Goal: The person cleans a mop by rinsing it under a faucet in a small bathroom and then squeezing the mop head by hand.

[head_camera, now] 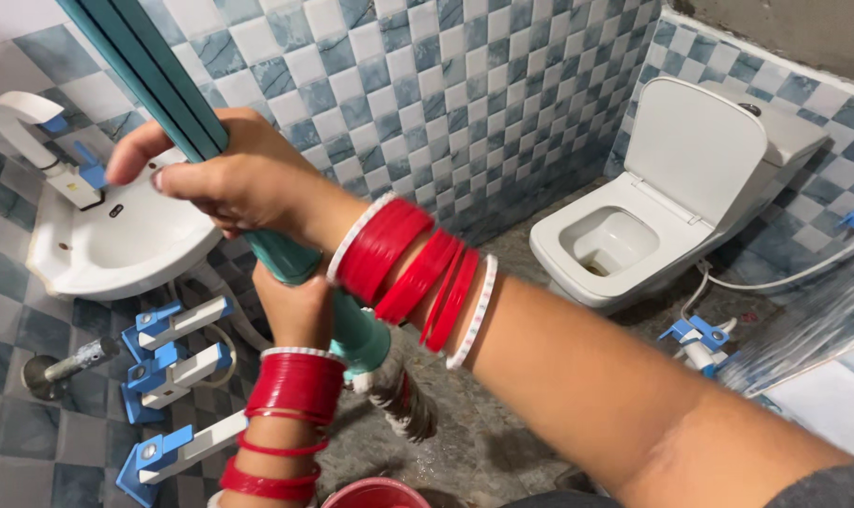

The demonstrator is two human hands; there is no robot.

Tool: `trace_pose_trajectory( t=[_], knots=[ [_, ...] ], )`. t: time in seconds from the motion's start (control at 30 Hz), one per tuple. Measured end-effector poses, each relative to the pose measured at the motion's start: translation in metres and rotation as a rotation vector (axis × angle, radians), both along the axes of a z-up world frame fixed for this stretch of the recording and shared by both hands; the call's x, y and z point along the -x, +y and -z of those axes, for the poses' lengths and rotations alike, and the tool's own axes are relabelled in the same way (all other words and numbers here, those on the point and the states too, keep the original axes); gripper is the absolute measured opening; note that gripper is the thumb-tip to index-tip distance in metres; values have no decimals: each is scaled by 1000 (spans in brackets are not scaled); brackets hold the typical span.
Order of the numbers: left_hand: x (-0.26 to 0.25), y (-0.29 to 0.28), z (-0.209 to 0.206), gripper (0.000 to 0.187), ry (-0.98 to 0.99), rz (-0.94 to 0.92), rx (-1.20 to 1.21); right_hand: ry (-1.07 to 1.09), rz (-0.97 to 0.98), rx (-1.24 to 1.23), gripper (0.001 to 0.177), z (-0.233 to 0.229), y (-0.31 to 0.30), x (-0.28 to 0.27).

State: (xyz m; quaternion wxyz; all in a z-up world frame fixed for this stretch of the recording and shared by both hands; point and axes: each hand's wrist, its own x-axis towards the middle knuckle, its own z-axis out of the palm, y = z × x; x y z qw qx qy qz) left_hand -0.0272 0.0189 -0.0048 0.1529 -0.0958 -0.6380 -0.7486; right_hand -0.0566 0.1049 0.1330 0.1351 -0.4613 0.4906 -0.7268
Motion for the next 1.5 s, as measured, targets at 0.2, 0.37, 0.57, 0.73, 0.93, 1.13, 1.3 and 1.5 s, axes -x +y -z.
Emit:
trace_pose_trajectory(
  t=[0.2, 0.37, 0.57, 0.73, 0.93, 1.13, 1.3, 1.5],
  knots=[
    [8, 15, 18, 64, 129, -323, 31, 422, 1040, 107, 14, 36, -30, 8],
    [10, -24, -9, 94, 214, 325, 308, -33, 245, -33, 17, 4, 27, 10],
    [13, 0, 8, 30, 12, 251, 132, 96, 2, -37, 4, -33, 47, -3],
    [4, 25, 13, 38, 125, -125, 141, 93, 172, 44, 6, -25, 30, -3],
    [5, 41, 29, 50, 187, -115, -266, 321, 972, 169, 6, 16, -19, -3],
    [3, -5, 11, 76, 322, 73, 299, 92, 456, 67, 4, -1, 28, -7],
    [16, -15, 0, 55, -7, 389, 271, 87, -36, -15, 4, -42, 49, -15],
    [11, 2, 13, 18, 14, 165, 182, 101, 119, 94, 10, -41, 33, -16]
  ],
)
